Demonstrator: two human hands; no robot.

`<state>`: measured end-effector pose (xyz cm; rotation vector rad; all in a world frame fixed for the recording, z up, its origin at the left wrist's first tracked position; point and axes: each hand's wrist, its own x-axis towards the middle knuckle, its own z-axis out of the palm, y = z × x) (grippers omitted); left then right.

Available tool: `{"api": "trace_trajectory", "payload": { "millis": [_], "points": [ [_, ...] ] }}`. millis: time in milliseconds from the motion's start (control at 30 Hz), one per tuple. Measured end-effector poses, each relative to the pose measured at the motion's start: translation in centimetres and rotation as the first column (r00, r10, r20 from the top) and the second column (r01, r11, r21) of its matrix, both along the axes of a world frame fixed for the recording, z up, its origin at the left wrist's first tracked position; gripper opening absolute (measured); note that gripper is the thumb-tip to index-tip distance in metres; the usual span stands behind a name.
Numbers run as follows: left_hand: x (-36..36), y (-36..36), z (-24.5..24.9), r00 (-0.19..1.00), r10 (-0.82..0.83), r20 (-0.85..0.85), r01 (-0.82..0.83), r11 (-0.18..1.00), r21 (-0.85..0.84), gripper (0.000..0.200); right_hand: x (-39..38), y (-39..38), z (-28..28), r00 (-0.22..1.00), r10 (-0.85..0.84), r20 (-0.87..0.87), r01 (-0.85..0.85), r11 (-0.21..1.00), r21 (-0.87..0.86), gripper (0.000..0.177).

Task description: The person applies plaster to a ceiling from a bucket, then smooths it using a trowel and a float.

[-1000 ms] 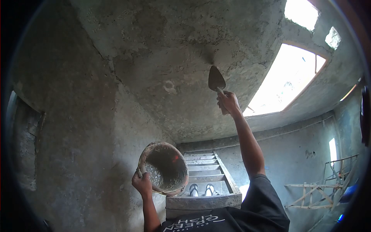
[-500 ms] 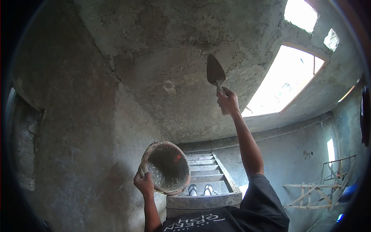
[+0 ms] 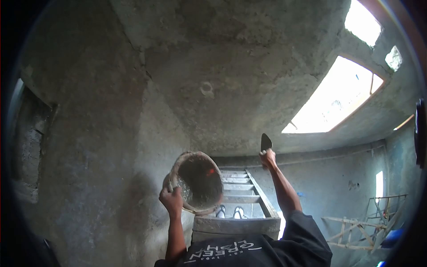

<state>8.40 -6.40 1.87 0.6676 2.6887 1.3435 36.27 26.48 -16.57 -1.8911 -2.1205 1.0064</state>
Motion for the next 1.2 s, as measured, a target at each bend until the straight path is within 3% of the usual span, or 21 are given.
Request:
{"api": "trace_trajectory", "payload": {
  "millis": [33,67,100,133,233,300,367,433,500,567,667,700,767,800,833,900,967,1000,1100,1167,1200],
  "points": [
    [-0.3,0.2,-0.5,0.999,-0.009,-0.037,0.008,1.0,-0.02,0.023,0.5,-0.9,-0.2,0.992,0.114,-0.049,-0.094,0.946,0.311,0.039],
    [-0.3,0.2,-1.0,1.0,0.007,-0.012,-0.007,0.999,0.036,0.023,0.5,0.0,-0.4,0.991,0.13,-0.044,-0.109,0.941,0.321,0.039],
    [0.1,-0.1,-0.9,1.0,0.025,0.004,-0.025,0.999,0.023,0.023,0.4,-1.7,2.2,0.995,0.03,-0.098,-0.027,0.999,0.033,0.038],
    [0.2,0.0,-0.3,0.999,0.016,0.048,-0.017,1.0,0.009,0.022,0.1,-3.5,4.6,0.989,-0.09,-0.119,0.057,0.964,-0.26,0.037],
    [-0.2,0.7,-0.9,0.999,-0.016,0.039,0.014,0.999,0.048,0.02,0.2,-5.6,6.7,0.963,0.093,-0.252,-0.118,0.989,-0.086,0.031],
    [0.0,0.7,-0.8,0.998,-0.017,0.063,0.012,0.996,0.083,0.019,0.7,-6.7,8.9,0.901,0.414,-0.129,-0.398,0.908,0.129,0.033],
    [0.3,0.9,-0.6,0.997,0.0,0.075,-0.006,0.996,0.086,0.019,0.7,-8.6,11.4,0.875,0.417,-0.246,-0.42,0.906,0.044,0.035],
    [0.5,1.2,-0.5,0.996,0.02,0.082,-0.028,0.995,0.097,0.019,-0.1,-10.4,14.5,0.84,0.496,-0.223,-0.525,0.846,-0.095,0.034],
    [0.6,1.2,-0.6,0.992,0.002,0.128,-0.015,0.995,0.103,0.02,-1.0,-12.3,15.2,0.728,0.658,-0.19,-0.676,0.736,-0.039,0.034],
    [0.9,1.1,-0.2,0.994,-0.001,0.114,-0.013,0.992,0.128,0.019,-2.1,-14.6,14.9,0.71,0.69,-0.141,-0.698,0.716,-0.009,0.032],
    [1.0,1.1,0.3,0.924,-0.105,0.368,-0.016,0.95,0.311,0.017,-4.6,-16.7,14.6,0.624,0.778,-0.072,-0.781,0.623,-0.044,0.019],
    [0.9,0.9,0.8,0.899,-0.137,0.415,-0.028,0.929,0.369,0.016,-5.1,-17.2,14.2,0.6,0.767,-0.225,-0.777,0.627,0.064,0.019],
    [1.4,0.5,3.9,0.788,-0.175,0.591,-0.129,0.891,0.435,0.017,-6.6,-17.4,15.0,0.511,0.83,-0.223,-0.826,0.546,0.14,0.025],
    [1.4,0.1,4.1,0.729,-0.2,0.655,-0.179,0.867,0.464,0.02,-6.9,-17.6,16.8,0.527,0.846,-0.087,-0.849,0.529,0.001,0.028],
    [1.5,-0.3,4.1,0.664,-0.238,0.708,-0.226,0.84,0.494,0.023,-6.6,-17.6,17.8,0.46,0.883,-0.095,-0.869,0.47,0.156,0.036],
    [1.5,-1.0,4.4,0.661,-0.229,0.715,-0.285,0.805,0.521,0.018,-6.3,-17.8,22.8,0.509,0.858,0.072,-0.858,0.512,-0.031,0.043],
    [1.8,-2.2,5.3,0.524,-0.289,0.801,-0.421,0.73,0.538,0.021,-6.2,-17.5,26.4,0.456,0.877,0.153,-0.869,0.476,-0.138,0.041],
    [1.5,-3.1,5.5,0.496,-0.312,0.81,-0.402,0.744,0.533,0.025,-6.2,-17.0,27.0,0.232,0.965,0.122,-0.967,0.242,-0.074,0.041],
    [1.6,-5.1,6.2,0.422,-0.347,0.838,-0.418,0.746,0.519,0.027,-6.9,-17.6,30.9,0.337,0.936,0.1,-0.941,0.33,0.08,0.04],
    [1.3,-5.4,3.9,0.471,-0.272,0.839,-0.392,0.787,0.476,0.028,-10.4,-17.5,37.2,0.248,0.957,0.15,-0.967,0.237,0.09,0.039],
    [1.5,-5.4,3.6,0.459,-0.289,0.84,-0.416,0.766,0.49,0.026,-12.3,-17.9,40.8,0.323,0.942,-0.093,-0.915,0.336,0.225,0.036]
  ]
}}
